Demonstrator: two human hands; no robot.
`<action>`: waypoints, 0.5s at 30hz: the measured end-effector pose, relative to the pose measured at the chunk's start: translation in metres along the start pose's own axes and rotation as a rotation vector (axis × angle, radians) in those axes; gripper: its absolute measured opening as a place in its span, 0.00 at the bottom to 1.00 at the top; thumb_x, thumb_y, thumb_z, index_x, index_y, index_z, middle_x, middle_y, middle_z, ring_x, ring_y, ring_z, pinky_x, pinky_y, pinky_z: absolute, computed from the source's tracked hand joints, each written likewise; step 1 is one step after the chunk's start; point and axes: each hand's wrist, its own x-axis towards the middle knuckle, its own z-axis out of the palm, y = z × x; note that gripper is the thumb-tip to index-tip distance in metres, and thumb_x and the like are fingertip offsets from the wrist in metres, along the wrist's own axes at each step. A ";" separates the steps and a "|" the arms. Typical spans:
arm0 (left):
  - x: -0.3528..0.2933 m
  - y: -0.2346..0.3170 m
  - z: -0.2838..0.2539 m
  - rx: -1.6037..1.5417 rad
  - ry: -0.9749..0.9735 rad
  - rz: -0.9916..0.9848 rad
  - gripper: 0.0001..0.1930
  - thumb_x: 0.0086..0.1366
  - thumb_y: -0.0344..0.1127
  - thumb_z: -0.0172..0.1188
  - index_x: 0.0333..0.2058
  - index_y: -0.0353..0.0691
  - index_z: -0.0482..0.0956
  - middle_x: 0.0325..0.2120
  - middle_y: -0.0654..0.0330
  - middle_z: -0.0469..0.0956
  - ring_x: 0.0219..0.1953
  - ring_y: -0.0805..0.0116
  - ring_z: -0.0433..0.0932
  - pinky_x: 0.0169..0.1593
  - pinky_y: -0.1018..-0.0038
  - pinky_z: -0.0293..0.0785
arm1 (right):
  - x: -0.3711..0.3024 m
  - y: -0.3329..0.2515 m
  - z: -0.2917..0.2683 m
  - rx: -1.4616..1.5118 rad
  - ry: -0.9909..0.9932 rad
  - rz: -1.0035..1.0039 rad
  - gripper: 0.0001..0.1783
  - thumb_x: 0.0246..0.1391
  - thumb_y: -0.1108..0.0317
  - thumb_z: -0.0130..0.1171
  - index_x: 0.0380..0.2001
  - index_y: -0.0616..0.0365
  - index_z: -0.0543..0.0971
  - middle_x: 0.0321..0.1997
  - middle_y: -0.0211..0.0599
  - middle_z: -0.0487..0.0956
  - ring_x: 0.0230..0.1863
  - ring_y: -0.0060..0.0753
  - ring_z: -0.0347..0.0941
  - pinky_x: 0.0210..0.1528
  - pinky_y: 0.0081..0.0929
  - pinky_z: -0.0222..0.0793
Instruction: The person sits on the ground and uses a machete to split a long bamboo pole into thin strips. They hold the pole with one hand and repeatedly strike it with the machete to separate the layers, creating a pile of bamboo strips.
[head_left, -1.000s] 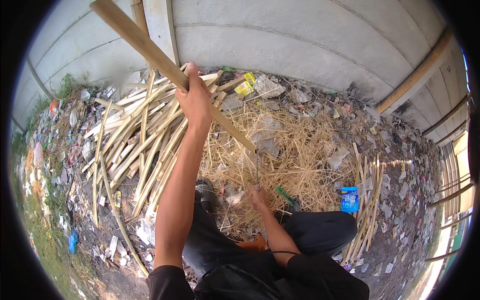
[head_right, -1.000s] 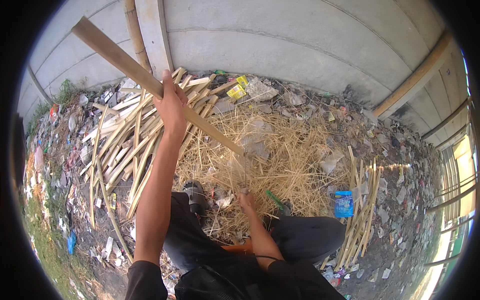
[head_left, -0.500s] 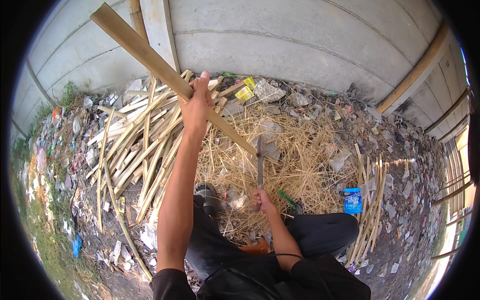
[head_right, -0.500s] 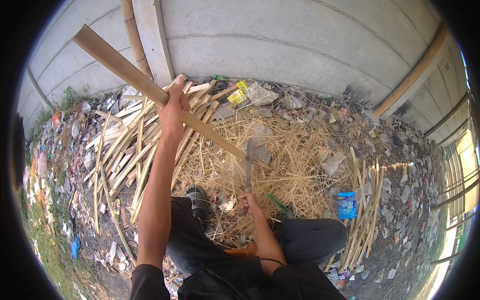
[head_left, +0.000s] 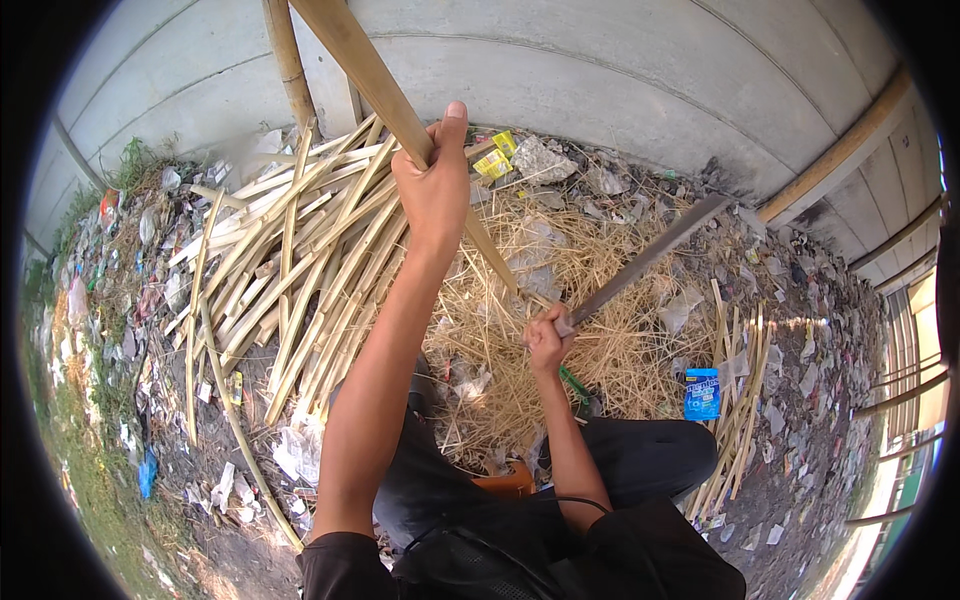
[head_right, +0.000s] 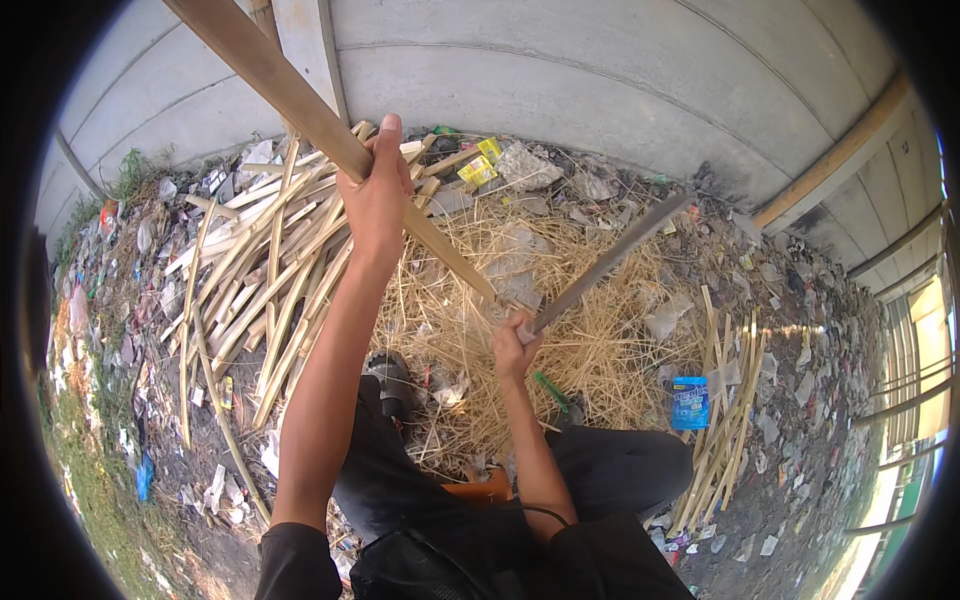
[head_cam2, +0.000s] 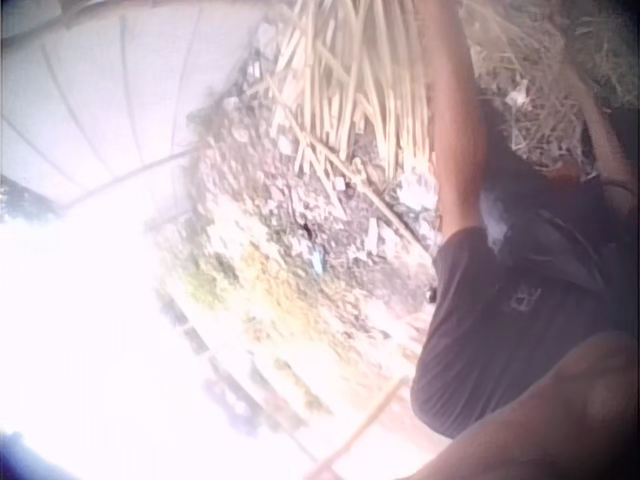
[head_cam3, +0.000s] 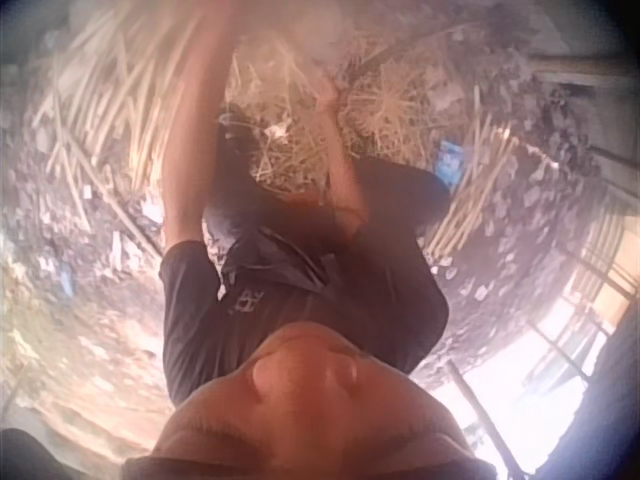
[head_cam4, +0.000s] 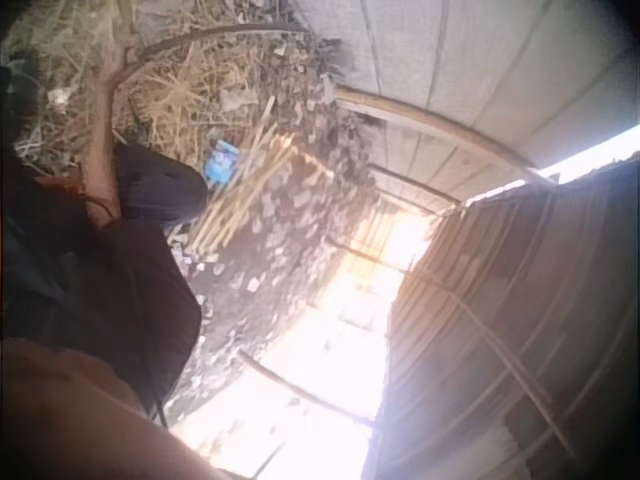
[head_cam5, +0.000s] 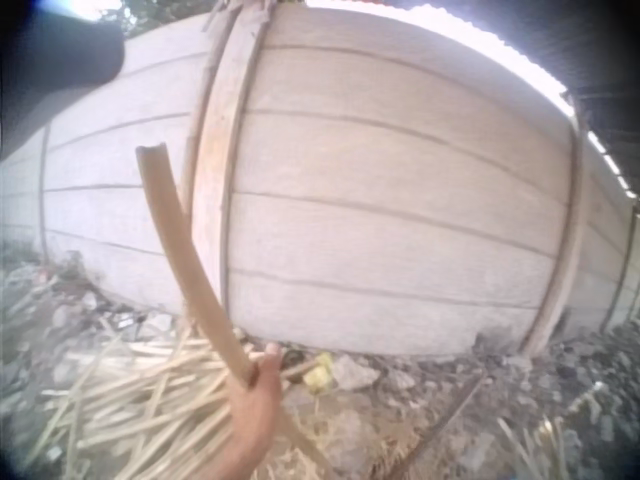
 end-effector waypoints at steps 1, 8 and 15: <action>-0.001 0.000 -0.002 -0.035 0.024 -0.017 0.30 0.72 0.50 0.60 0.14 0.46 0.60 0.13 0.74 0.55 0.19 0.82 0.52 0.24 0.74 0.48 | -0.038 0.038 -0.024 -0.348 0.124 0.491 0.06 0.53 0.77 0.50 0.24 0.56 0.67 0.12 0.25 0.59 0.10 0.22 0.49 0.16 0.29 0.51; 0.000 0.001 -0.018 -0.071 -0.082 -0.048 0.29 0.71 0.49 0.63 0.15 0.49 0.58 0.13 0.74 0.56 0.18 0.81 0.55 0.23 0.76 0.51 | -0.077 0.115 -0.099 -0.299 0.004 1.128 0.16 0.54 0.72 0.54 0.15 0.49 0.64 0.12 0.23 0.58 0.12 0.21 0.52 0.22 0.28 0.53; 0.016 -0.007 -0.018 -0.139 -0.153 -0.035 0.32 0.67 0.44 0.68 0.15 0.51 0.52 0.13 0.73 0.54 0.17 0.80 0.55 0.23 0.76 0.54 | -0.065 0.101 -0.134 0.497 -0.192 1.201 0.11 0.52 0.73 0.50 0.19 0.48 0.63 0.12 0.20 0.58 0.10 0.18 0.53 0.19 0.25 0.57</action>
